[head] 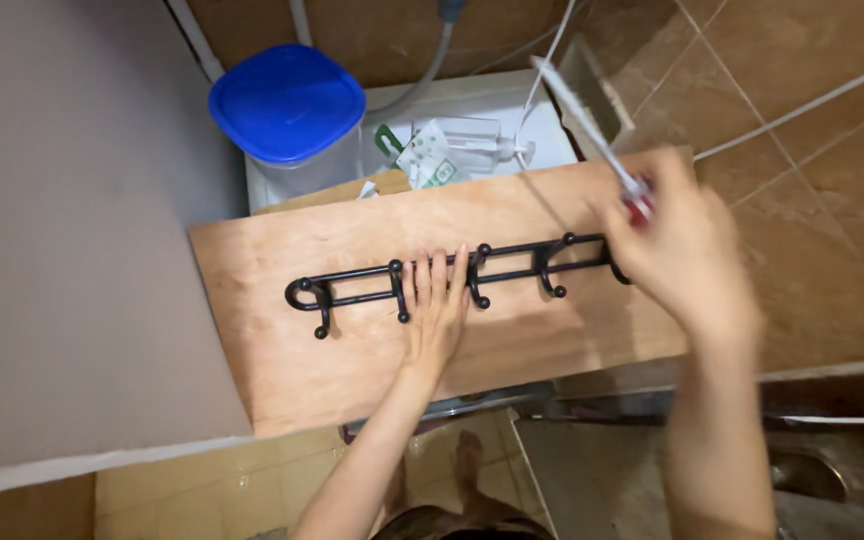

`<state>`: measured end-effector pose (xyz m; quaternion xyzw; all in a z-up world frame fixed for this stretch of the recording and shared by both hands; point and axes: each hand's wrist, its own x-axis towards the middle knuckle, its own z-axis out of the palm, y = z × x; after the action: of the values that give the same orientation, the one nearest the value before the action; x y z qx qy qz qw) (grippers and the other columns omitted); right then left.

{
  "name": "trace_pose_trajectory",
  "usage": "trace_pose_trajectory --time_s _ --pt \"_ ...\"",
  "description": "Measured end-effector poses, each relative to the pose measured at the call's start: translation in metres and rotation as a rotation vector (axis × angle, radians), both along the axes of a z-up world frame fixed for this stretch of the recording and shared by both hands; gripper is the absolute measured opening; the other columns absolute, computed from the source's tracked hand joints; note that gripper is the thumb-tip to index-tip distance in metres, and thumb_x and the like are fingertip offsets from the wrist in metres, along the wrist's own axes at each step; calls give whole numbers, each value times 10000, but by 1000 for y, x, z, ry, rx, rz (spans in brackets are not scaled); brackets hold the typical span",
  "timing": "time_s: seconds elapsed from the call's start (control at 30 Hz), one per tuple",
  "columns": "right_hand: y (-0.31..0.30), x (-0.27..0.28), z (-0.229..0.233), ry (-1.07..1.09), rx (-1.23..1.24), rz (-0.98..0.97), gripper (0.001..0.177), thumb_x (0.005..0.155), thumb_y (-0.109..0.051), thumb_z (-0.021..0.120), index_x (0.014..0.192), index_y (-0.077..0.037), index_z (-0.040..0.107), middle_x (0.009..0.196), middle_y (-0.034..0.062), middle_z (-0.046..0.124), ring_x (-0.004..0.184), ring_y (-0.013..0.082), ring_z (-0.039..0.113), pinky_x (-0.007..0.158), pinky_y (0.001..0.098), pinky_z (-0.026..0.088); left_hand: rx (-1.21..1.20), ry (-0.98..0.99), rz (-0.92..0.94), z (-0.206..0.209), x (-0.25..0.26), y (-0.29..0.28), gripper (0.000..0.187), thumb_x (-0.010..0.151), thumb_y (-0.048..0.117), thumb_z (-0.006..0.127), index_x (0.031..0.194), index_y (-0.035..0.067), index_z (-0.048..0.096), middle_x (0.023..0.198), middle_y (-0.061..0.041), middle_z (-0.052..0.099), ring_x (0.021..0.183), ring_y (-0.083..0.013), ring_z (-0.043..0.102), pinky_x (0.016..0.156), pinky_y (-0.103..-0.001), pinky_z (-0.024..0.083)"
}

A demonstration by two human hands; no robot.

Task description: Installing a black metal hook rack onto a wooden board attached to a bathroom door using a screwdriver.

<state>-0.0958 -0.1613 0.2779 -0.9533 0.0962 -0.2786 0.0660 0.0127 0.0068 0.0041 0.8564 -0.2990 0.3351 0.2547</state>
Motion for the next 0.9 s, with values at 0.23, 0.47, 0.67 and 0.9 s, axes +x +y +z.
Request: trace_pose_trajectory --time_s 0.23,0.47,0.67,0.9 --pt "-7 -121 -55 138 521 50 421 899 -174 699 1290 -47 612 851 78 677 712 139 603 617 309 507 51 29 -70 32 0 11 760 946 235 689 1611 89 351 1497 -233 464 1440 -424 393 1247 -564 235" --pt "-10 -153 -88 83 667 -83 416 831 -140 774 1220 -55 655 1032 88 810 914 115 741 806 285 591 -18 87 -60 42 3 3 791 927 231 703 1602 59 329 1436 -254 465 1367 -476 410 1219 -565 235" --pt "23 -114 -54 191 461 -34 437 743 -52 803 1162 -45 682 981 115 792 867 181 796 745 313 598 -12 33 -61 33 1 -1 780 914 222 697 1598 82 350 1447 -237 465 1398 -444 407 1237 -560 230" --pt "57 -88 -27 -25 214 108 282 833 -51 769 1111 -21 739 1039 131 753 895 253 759 784 338 595 13 49 -51 39 10 2 713 968 276 626 1577 32 347 1439 -260 469 1334 -472 429 1211 -563 248"
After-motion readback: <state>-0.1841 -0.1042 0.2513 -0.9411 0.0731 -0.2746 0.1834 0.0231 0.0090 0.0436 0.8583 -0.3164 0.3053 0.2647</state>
